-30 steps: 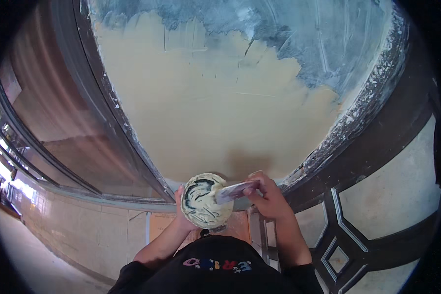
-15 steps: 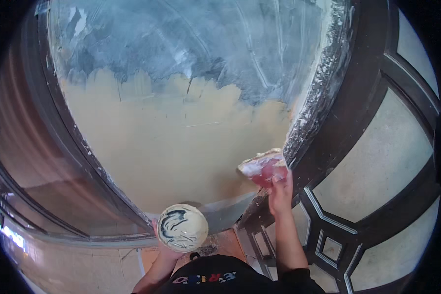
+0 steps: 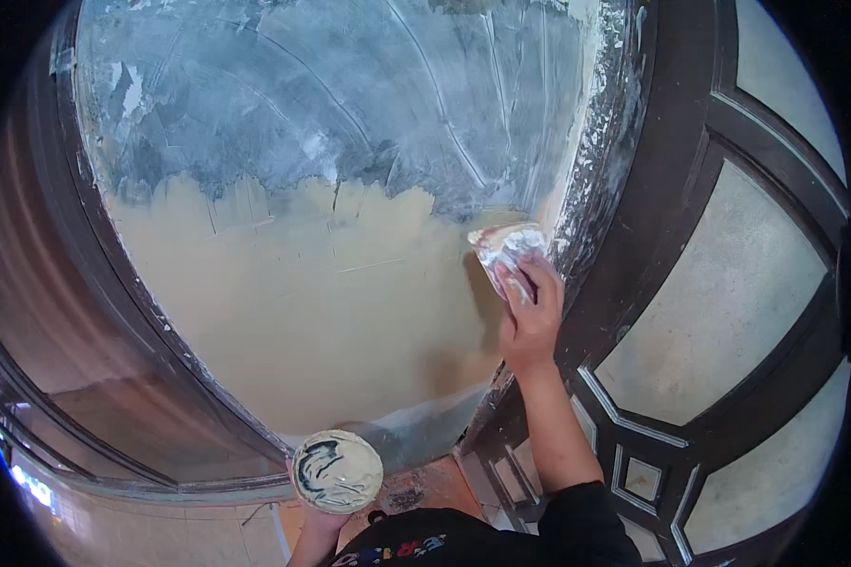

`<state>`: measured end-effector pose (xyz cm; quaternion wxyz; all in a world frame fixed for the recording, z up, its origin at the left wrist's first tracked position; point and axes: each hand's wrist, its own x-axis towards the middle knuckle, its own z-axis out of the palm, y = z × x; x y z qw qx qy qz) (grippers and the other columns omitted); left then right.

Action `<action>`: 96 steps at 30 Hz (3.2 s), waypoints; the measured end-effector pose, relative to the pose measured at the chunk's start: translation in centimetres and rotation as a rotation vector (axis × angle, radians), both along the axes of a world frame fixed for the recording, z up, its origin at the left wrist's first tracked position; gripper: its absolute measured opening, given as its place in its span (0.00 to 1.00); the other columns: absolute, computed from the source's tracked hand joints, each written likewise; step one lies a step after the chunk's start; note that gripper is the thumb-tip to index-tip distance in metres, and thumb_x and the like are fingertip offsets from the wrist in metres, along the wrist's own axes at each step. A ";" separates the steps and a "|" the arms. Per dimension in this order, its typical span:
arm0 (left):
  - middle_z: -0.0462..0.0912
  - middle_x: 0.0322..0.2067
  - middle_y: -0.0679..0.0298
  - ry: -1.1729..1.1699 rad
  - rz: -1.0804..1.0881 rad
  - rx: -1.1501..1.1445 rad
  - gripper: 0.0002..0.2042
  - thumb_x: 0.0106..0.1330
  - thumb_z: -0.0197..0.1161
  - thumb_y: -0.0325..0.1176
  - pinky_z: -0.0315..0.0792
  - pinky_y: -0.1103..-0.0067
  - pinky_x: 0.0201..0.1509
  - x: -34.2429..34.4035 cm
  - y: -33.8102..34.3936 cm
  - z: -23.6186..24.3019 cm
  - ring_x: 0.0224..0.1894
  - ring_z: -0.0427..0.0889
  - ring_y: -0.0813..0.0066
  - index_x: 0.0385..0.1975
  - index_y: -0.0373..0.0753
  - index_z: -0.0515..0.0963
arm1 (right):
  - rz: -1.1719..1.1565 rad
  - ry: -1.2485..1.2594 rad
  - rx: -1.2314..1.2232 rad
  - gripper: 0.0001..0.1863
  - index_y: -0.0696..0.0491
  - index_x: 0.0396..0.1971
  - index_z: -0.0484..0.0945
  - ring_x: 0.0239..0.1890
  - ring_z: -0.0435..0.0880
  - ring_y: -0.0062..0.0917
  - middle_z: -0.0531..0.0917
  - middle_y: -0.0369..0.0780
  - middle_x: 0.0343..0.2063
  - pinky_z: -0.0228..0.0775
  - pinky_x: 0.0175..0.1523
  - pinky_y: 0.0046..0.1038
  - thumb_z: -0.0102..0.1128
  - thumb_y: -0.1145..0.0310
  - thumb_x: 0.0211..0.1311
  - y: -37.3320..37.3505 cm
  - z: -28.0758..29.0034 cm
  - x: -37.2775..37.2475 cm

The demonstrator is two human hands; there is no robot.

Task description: The person applies wall putty from a container onto a damaged wall surface using a putty knife.

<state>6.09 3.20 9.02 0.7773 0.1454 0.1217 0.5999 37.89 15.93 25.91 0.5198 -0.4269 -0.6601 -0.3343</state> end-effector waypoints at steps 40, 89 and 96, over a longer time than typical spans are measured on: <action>0.71 0.61 0.58 -0.179 -0.036 -0.058 0.29 0.69 0.44 0.59 0.63 0.53 0.66 1.0 -0.6 -1.1 0.62 0.70 0.55 0.61 0.45 0.67 | -0.055 0.046 -0.037 0.22 0.50 0.49 0.82 0.56 0.68 0.45 0.76 0.43 0.55 0.59 0.62 0.43 0.57 0.78 0.51 4.0 -5.5 -0.3; 0.73 0.59 0.59 -0.047 0.081 0.058 0.25 0.73 0.40 0.53 0.68 0.62 0.64 -4.3 -6.8 -2.3 0.59 0.74 0.61 0.62 0.43 0.63 | -0.033 -0.077 -0.251 0.26 0.46 0.53 0.79 0.57 0.69 0.43 0.72 0.41 0.62 0.61 0.59 0.44 0.59 0.76 0.51 0.5 -14.9 -6.6; 0.68 0.64 0.57 0.562 0.147 0.150 0.37 0.68 0.34 0.67 0.63 0.54 0.67 -7.6 -7.1 -7.6 0.63 0.69 0.51 0.64 0.42 0.64 | -0.086 -0.061 -0.064 0.26 0.42 0.53 0.79 0.57 0.69 0.42 0.73 0.38 0.59 0.61 0.58 0.42 0.60 0.74 0.50 3.2 0.8 -7.2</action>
